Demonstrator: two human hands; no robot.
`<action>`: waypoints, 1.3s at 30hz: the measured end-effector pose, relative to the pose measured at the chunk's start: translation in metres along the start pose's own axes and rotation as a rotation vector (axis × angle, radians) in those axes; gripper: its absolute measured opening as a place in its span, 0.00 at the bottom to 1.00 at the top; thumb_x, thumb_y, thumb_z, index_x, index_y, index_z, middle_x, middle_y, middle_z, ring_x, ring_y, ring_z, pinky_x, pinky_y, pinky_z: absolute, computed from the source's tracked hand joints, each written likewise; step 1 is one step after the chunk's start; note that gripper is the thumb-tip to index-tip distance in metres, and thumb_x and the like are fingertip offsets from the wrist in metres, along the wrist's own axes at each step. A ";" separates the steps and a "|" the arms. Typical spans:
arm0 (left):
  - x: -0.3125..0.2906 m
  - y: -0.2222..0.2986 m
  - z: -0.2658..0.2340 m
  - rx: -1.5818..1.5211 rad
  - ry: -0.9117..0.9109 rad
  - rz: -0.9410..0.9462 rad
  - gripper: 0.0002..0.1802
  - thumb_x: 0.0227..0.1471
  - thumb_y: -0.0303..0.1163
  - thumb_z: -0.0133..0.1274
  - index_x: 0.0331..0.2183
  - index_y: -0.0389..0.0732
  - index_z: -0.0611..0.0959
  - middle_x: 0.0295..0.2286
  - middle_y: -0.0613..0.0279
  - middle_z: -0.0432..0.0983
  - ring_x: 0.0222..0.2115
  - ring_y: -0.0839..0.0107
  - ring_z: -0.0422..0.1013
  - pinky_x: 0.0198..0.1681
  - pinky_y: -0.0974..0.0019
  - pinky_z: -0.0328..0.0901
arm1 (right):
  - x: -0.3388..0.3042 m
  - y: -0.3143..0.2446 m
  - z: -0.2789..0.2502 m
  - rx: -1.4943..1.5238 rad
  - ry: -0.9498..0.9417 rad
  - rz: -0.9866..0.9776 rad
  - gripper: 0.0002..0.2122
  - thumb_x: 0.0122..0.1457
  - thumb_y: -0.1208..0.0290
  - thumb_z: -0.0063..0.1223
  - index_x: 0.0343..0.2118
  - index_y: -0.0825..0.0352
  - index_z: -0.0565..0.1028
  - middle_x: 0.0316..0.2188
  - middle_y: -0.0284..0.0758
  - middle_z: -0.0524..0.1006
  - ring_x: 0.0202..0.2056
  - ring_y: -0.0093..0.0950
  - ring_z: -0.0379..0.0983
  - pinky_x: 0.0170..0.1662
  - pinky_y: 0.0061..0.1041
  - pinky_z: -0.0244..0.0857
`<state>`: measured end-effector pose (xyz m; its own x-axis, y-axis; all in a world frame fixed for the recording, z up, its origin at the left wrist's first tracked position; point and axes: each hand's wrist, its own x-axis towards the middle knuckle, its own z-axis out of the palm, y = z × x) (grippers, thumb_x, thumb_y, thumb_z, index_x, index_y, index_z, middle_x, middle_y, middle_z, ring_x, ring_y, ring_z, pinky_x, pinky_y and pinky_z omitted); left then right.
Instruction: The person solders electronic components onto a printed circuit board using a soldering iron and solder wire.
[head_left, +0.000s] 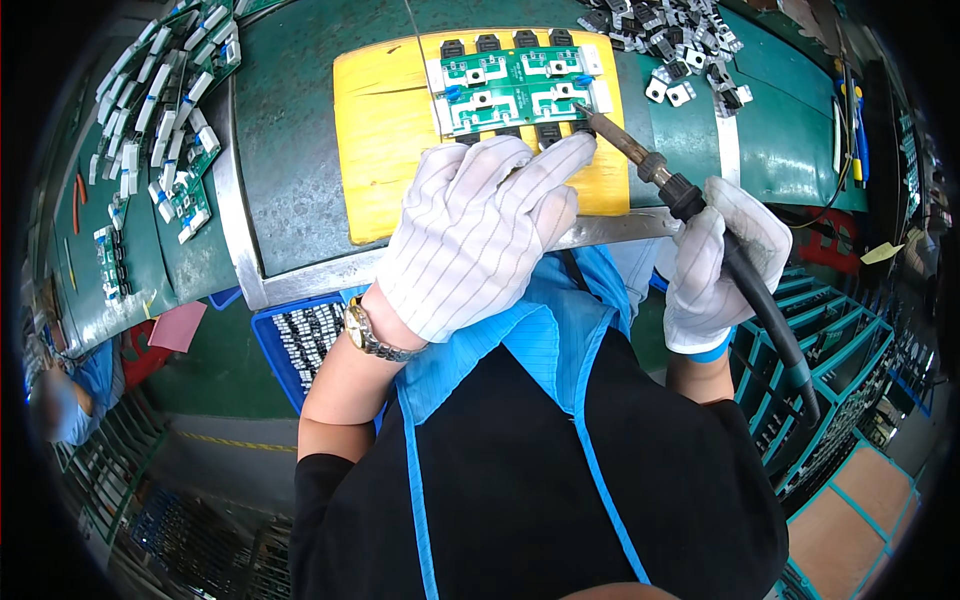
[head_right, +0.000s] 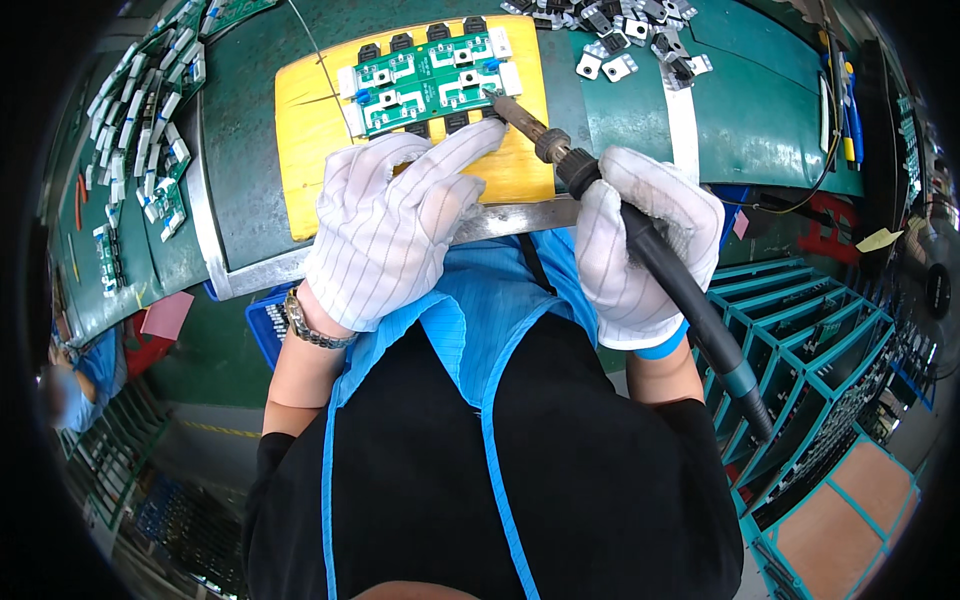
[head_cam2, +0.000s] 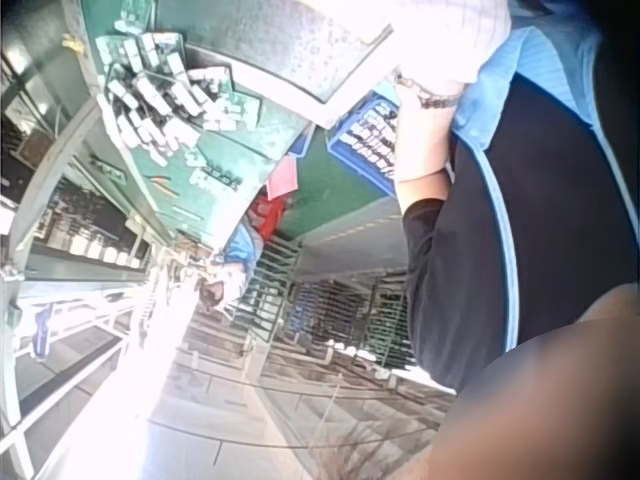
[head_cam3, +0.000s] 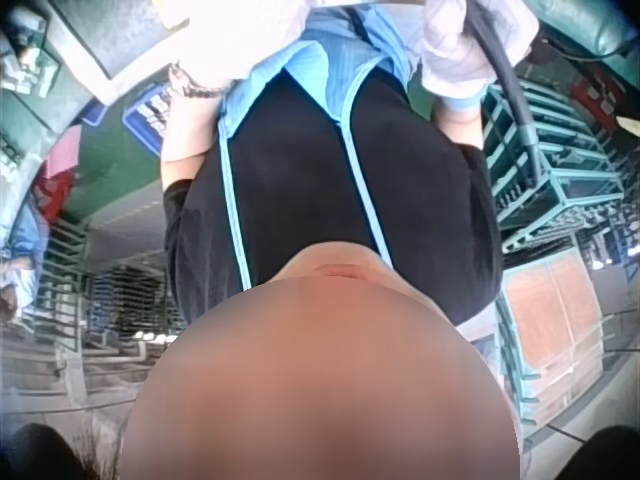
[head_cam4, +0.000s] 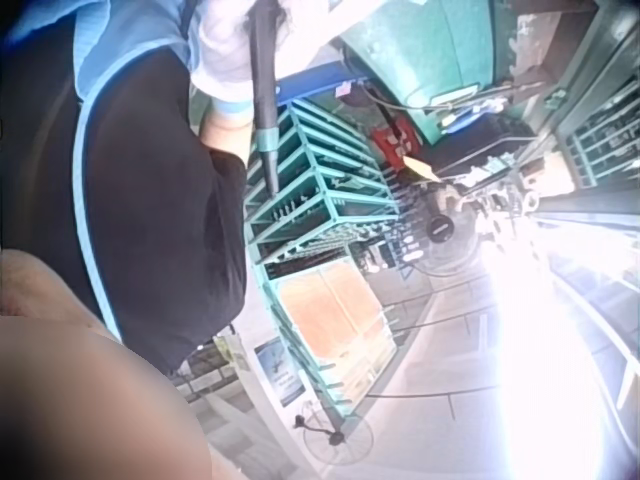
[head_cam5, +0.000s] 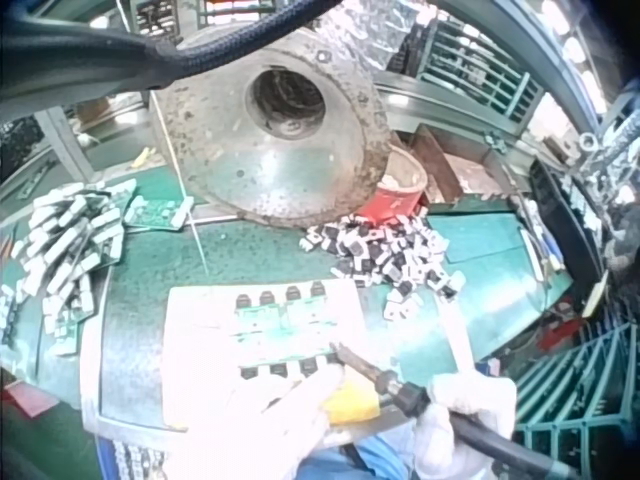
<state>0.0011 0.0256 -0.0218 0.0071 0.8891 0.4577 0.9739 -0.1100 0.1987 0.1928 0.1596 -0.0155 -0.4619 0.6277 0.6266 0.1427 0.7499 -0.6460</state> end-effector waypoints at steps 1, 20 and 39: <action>-0.001 0.000 0.000 0.003 0.002 -0.001 0.10 0.50 0.33 0.56 0.36 0.43 0.83 0.57 0.65 0.75 0.45 0.66 0.70 0.43 0.58 0.62 | 0.002 -0.002 0.000 0.023 -0.004 0.027 0.11 0.56 0.80 0.62 0.42 0.71 0.76 0.39 0.43 0.82 0.38 0.29 0.80 0.46 0.25 0.72; 0.001 0.001 -0.002 0.002 -0.016 -0.013 0.09 0.53 0.38 0.57 0.35 0.45 0.83 0.56 0.66 0.75 0.45 0.66 0.70 0.43 0.58 0.61 | 0.015 0.007 -0.014 0.180 -0.141 0.095 0.11 0.55 0.83 0.59 0.42 0.72 0.76 0.40 0.42 0.79 0.41 0.30 0.77 0.49 0.28 0.70; 0.001 0.005 -0.006 -0.047 -0.082 -0.083 0.14 0.52 0.30 0.60 0.43 0.46 0.84 0.57 0.76 0.76 0.44 0.63 0.70 0.50 0.57 0.62 | 0.062 0.001 -0.029 0.277 -0.126 0.332 0.08 0.60 0.80 0.56 0.41 0.74 0.80 0.42 0.37 0.80 0.30 0.18 0.74 0.33 0.15 0.67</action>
<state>0.0044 0.0229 -0.0150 -0.0531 0.9290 0.3662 0.9602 -0.0532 0.2741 0.1900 0.2050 0.0356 -0.5363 0.7817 0.3183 0.0693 0.4166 -0.9064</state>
